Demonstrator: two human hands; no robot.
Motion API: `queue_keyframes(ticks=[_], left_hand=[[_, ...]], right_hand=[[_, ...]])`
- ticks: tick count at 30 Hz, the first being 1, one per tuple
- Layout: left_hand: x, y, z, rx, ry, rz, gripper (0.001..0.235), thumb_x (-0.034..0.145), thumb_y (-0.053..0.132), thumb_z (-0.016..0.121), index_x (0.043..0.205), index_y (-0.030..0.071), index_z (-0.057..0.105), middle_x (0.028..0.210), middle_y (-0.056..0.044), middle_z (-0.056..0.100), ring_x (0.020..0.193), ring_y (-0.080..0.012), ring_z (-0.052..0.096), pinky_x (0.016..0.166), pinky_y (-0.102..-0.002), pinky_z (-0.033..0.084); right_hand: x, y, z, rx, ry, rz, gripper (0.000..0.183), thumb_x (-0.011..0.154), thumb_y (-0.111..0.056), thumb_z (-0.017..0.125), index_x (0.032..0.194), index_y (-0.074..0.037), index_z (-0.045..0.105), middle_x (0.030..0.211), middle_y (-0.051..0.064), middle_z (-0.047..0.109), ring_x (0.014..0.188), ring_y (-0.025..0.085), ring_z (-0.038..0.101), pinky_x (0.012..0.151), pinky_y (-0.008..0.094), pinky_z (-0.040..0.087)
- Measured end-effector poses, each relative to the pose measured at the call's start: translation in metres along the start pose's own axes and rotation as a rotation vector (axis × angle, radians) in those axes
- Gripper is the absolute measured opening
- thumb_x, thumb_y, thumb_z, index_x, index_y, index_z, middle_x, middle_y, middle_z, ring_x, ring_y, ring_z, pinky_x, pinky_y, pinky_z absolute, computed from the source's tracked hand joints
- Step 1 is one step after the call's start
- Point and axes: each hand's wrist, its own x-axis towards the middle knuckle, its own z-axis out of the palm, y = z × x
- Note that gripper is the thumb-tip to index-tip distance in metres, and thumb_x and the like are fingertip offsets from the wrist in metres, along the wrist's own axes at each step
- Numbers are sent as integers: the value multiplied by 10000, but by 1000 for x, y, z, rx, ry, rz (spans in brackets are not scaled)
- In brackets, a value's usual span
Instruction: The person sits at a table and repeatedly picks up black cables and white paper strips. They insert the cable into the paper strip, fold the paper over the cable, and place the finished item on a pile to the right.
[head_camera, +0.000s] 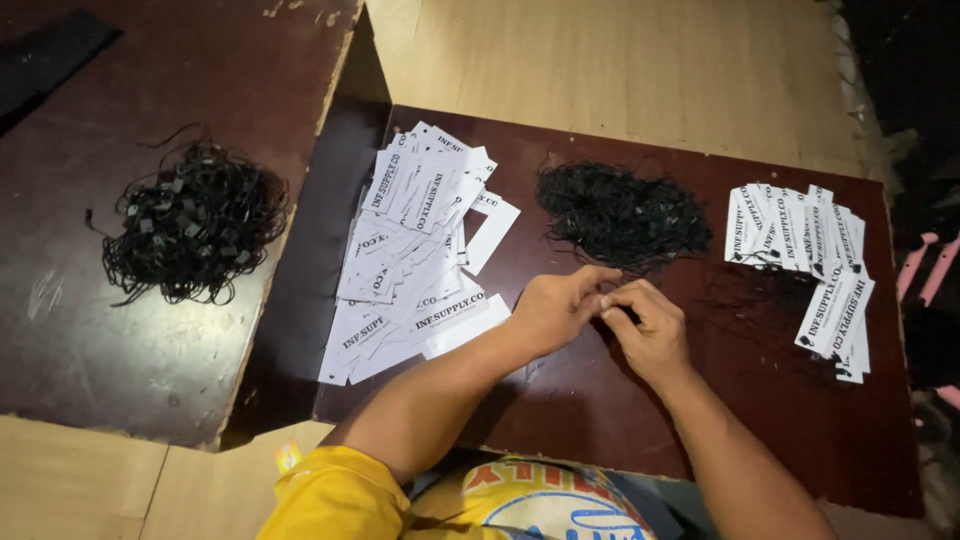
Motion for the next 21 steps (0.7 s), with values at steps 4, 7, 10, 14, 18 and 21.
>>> queue_keyframes(ticks=[4,7,10,14,18,21], left_hand=[[-3,-2,0,68,2,35,358,969,202,625,1325,217,595,820,-90,764,801,-336,747,741,-460,602],[-1,-3,0,64,56,65,324,929,176,662,1252,192,650,750,-49,751,734,-283,748,720,-387,603],[4,-4,-4,61,157,33,231,918,213,694,1148,204,704,747,-11,749,736,-225,746,713,-318,595],[14,-20,-17,177,321,-1,164,884,250,731,1047,228,735,818,27,748,813,-179,746,766,-300,588],[23,-28,-41,358,479,-40,172,850,203,754,1012,155,722,807,-35,681,791,-267,703,726,-384,571],[26,-38,-59,521,540,-79,245,829,220,778,1052,144,709,863,-65,638,827,-318,672,724,-439,556]], right_hand=[[3,-7,-1,-52,-29,-34,44,877,-25,753,890,-66,749,803,94,730,772,333,699,706,421,545],[4,-9,0,-67,-37,-40,67,913,10,700,870,-40,712,769,120,701,744,355,674,705,447,548],[1,-1,-1,-61,-15,0,63,943,-42,699,880,-42,701,778,136,681,762,364,669,716,453,544],[1,-2,-3,-26,-2,68,105,978,-65,681,881,-74,719,769,73,695,757,291,682,731,396,545],[0,1,-3,-50,-12,64,97,972,-71,686,881,-84,717,770,65,697,767,289,684,720,405,548],[1,-5,-1,-96,-11,31,71,946,-44,701,891,-85,719,768,69,683,754,293,674,718,416,549]])
